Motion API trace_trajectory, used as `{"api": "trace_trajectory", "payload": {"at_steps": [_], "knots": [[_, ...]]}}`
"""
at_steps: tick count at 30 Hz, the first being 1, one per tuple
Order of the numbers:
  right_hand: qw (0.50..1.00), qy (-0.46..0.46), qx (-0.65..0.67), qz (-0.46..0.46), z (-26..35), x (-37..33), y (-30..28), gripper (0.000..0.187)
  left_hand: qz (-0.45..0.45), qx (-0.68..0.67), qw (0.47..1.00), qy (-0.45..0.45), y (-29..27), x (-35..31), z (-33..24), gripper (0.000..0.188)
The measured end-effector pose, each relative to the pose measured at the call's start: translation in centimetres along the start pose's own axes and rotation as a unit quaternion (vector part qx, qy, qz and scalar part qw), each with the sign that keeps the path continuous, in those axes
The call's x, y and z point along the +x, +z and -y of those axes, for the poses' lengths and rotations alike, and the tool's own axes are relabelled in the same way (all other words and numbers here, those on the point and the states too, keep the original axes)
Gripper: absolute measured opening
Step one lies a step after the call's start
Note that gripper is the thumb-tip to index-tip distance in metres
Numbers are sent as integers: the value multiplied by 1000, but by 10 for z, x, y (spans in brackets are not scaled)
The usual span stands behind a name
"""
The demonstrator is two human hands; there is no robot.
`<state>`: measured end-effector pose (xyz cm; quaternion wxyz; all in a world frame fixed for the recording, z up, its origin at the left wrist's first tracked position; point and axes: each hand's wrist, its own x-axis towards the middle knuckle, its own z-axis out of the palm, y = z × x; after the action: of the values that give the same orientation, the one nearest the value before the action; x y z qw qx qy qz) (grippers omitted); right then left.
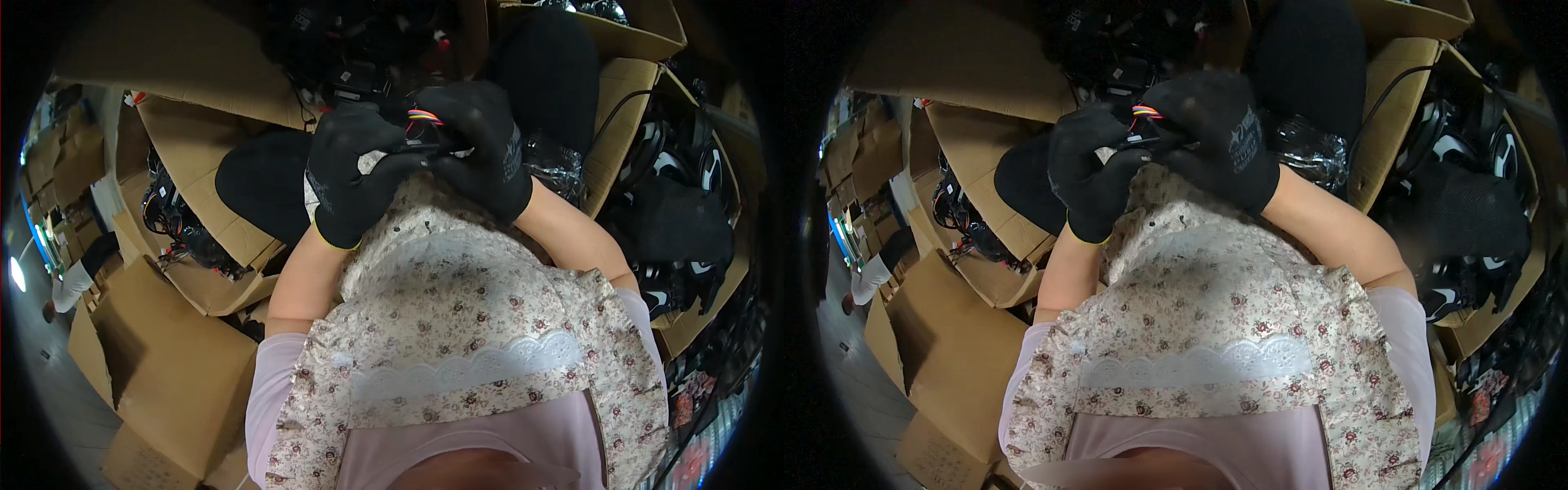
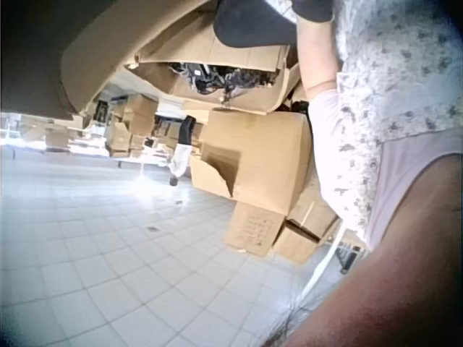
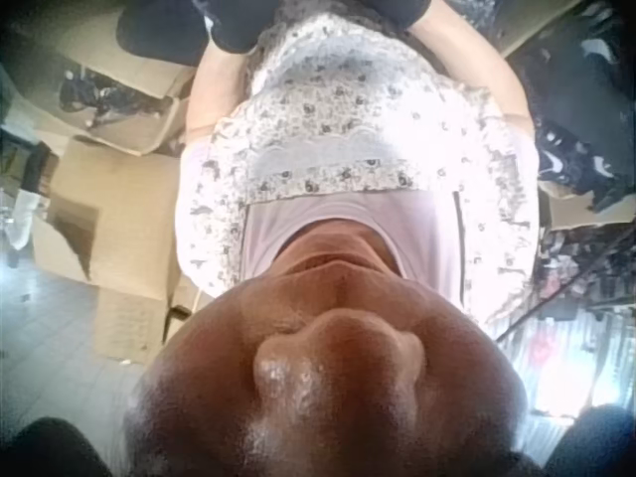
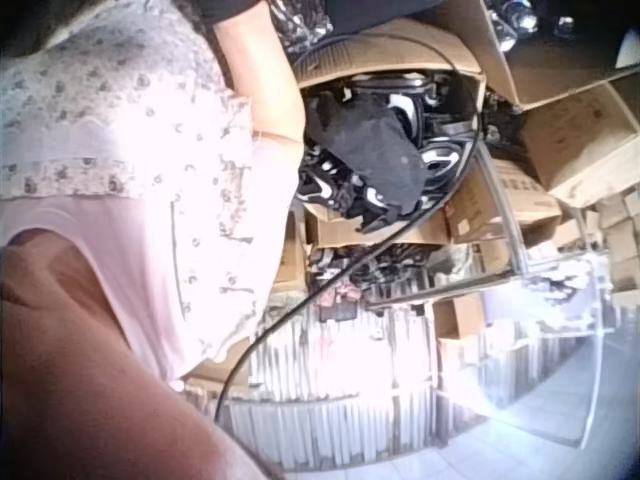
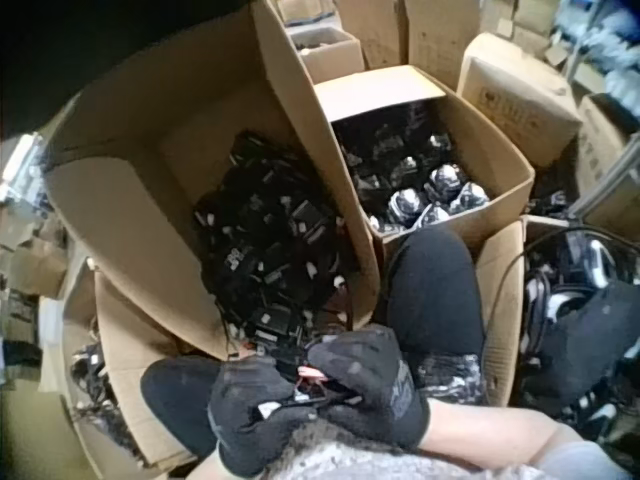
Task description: The person assembles speedometer units by taking meters and covers from cardboard boxes, fitting the plastic covers onto the meters by hand, and placing the assembled units into a box.
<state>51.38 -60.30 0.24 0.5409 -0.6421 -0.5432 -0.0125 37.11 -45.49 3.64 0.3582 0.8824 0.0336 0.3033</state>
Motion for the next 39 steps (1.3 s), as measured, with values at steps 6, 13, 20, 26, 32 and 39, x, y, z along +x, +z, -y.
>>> {"api": "trace_trajectory", "payload": {"at_steps": [6,13,20,26,32,39], "knots": [[993,99,49,47,13,10,5,53,-33,-59,981,-184,-9,-14,5,29],[985,109,-81,106,20,3,-36,43,-449,-368,772,-259,-216,-19,45,29],[957,123,-213,156,26,-33,-75,39,-499,-231,805,-221,-354,-105,68,36],[928,193,-236,214,52,-57,-100,58,-363,250,778,-448,-318,-150,102,43],[931,202,-239,185,57,-63,-99,77,-106,349,920,-145,-183,-85,132,44],[935,106,-294,170,61,-83,-102,77,96,243,944,-201,-40,41,361,40]]}}
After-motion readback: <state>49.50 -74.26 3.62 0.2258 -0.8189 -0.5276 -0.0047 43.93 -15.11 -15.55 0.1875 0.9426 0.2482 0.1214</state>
